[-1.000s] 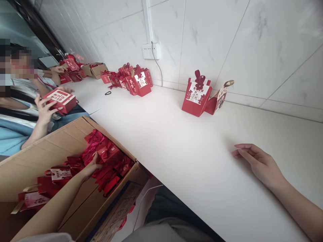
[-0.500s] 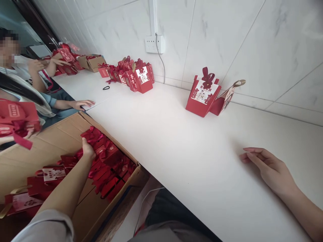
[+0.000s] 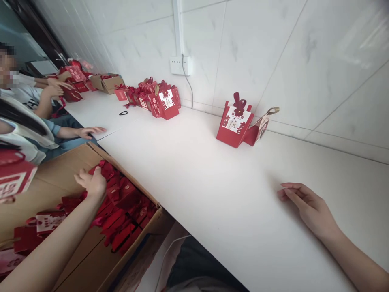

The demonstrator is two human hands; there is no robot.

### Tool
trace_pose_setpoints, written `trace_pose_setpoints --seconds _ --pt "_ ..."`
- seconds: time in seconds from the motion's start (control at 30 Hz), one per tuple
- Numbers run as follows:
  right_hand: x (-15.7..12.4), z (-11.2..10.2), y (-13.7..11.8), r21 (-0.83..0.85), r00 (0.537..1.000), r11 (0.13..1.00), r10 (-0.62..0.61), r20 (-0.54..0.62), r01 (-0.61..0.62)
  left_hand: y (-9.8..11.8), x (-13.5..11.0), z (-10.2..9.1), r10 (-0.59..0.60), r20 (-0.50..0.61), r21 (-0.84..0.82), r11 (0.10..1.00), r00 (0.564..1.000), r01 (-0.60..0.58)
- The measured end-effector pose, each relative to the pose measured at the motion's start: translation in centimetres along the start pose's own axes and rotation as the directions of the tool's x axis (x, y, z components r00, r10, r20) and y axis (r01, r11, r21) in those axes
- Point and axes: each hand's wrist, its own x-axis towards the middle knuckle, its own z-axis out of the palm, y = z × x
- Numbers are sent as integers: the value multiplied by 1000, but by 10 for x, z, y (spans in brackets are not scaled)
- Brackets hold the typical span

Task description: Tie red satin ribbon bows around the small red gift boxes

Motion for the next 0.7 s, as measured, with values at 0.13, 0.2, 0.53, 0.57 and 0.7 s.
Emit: trace_pose_setpoints --seconds 0.13,0.2,0.53,0.57,0.7 --pt "2 2 -1 39 999 999 -32 43 30 66 -22 7 371 -53 -61 925 927 -374" --pt "3 4 -2 59 998 997 -49 46 46 106 -42 14 706 -19 -114 702 708 -703" --pt "8 12 -9 122 983 978 -176 41 170 229 -163 169 621 751 -380 683 223 -624" --pt "9 13 -10 124 983 978 -177 40 171 236 -173 193 532 783 -314 785 322 -534" --pt "9 13 -14 115 980 977 -187 60 179 266 -203 262 512 667 -321 853 541 -412"
